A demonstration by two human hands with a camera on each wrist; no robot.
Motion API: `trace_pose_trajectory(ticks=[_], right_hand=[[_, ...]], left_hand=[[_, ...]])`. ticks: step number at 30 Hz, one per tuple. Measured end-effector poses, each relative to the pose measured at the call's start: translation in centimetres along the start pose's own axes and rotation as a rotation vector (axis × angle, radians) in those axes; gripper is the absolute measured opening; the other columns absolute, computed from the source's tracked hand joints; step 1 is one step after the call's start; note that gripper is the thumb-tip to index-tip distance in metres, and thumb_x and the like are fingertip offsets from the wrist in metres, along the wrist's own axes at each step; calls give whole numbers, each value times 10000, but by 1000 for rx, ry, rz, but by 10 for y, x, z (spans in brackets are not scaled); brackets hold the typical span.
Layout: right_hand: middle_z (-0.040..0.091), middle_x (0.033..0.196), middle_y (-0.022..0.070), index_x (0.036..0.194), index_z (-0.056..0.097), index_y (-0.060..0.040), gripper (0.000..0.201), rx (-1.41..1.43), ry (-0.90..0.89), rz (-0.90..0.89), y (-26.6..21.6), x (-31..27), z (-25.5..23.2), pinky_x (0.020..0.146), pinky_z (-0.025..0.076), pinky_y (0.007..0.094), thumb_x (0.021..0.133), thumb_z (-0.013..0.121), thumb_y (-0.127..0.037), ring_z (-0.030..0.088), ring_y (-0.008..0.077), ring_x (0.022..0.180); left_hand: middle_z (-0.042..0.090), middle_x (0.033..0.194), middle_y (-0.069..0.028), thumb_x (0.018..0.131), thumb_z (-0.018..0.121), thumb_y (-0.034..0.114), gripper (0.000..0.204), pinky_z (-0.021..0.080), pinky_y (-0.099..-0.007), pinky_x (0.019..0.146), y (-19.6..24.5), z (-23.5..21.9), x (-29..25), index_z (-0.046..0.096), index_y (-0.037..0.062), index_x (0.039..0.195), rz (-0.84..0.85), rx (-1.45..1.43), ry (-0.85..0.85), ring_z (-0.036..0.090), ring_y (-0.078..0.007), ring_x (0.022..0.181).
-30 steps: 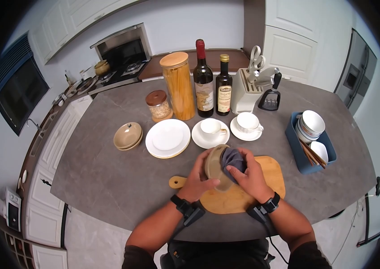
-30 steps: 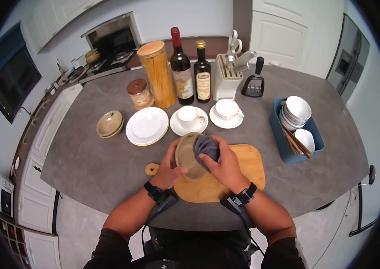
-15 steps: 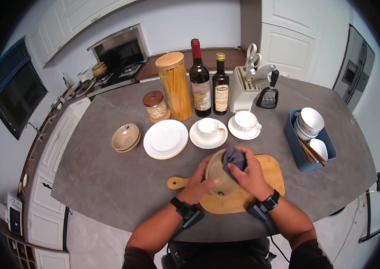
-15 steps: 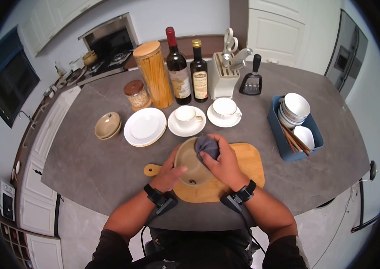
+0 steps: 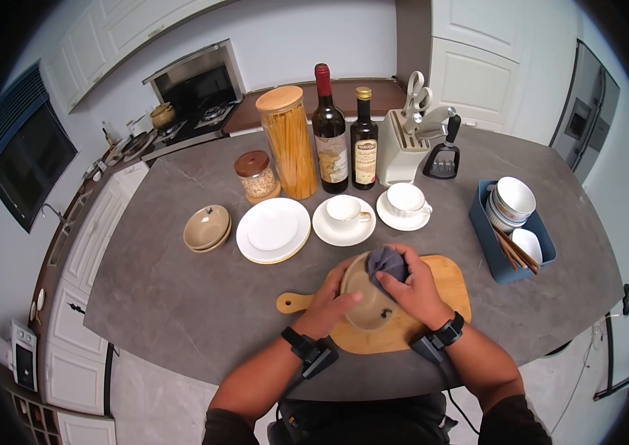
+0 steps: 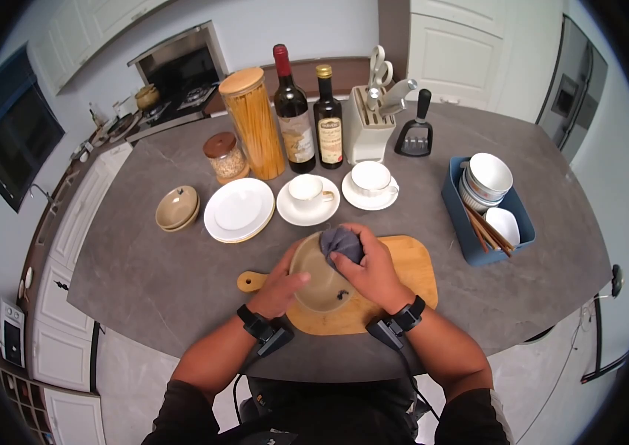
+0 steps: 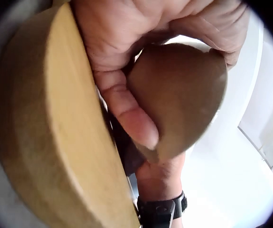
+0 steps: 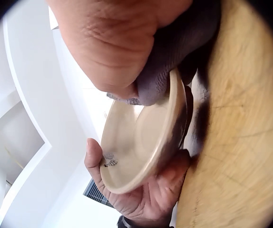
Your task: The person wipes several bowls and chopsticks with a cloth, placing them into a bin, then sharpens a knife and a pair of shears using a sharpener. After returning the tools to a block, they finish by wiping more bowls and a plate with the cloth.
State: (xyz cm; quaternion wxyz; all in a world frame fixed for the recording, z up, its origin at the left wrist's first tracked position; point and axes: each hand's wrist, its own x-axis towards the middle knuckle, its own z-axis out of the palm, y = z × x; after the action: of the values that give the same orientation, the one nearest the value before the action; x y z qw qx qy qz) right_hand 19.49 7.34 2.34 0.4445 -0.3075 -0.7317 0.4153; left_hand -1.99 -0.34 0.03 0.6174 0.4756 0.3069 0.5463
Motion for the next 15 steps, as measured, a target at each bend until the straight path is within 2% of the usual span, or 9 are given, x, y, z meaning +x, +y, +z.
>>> trace_pose_trajectory(ticks=[1,3,7,9,10,12,15], right_hand=[[736,1136,133,1404,579,-7,518,-1,4,-1,2,-1,-1,895,567,327,952,813,-103,702,180,1013],[737,1128,120,1399,581,-5,510,30,29,129,0,-1,0,891,567,318,955,810,-103,697,166,1014],[738,1135,116,1397,587,-4,506,54,45,110,2,-1,-2,896,566,315,951,811,-90,694,156,1022],[738,1136,119,1400,591,-4,512,42,40,9,3,-2,-3,900,565,312,944,814,-76,693,154,1018],[738,1136,119,1400,591,-4,512,42,37,11,1,-4,-3,900,565,312,944,814,-76,693,154,1018],[735,1130,114,1407,593,-6,522,44,-26,-37,-7,-6,-4,896,563,305,939,816,-62,688,144,1018],[734,1116,109,1403,595,-2,514,-5,5,-41,-3,-2,0,889,562,297,944,816,-64,683,133,1003]], left_hand=[[456,1626,-122,1005,730,306,842,369,-392,1251,-5,1,1,313,29,1682,-1,1,-4,444,-231,1512],[466,1616,-123,1005,726,296,835,371,-391,1247,4,16,0,315,26,1680,171,60,65,448,-230,1505],[479,1602,-123,1007,721,287,822,380,-391,1240,5,15,0,321,22,1674,212,197,63,462,-226,1488],[481,1598,-124,1006,724,289,819,387,-391,1236,-5,-5,3,325,20,1669,-12,-34,-57,477,-224,1473],[481,1598,-124,1006,724,289,819,387,-391,1236,-5,-8,0,325,20,1669,-12,-36,-55,477,-224,1473],[482,1599,-125,1008,715,281,815,391,-388,1231,8,-3,-3,321,20,1672,-136,-135,-62,485,-223,1467],[473,1608,-124,993,727,265,830,383,-389,1236,5,2,-3,320,20,1673,-48,-95,-4,474,-228,1479]])
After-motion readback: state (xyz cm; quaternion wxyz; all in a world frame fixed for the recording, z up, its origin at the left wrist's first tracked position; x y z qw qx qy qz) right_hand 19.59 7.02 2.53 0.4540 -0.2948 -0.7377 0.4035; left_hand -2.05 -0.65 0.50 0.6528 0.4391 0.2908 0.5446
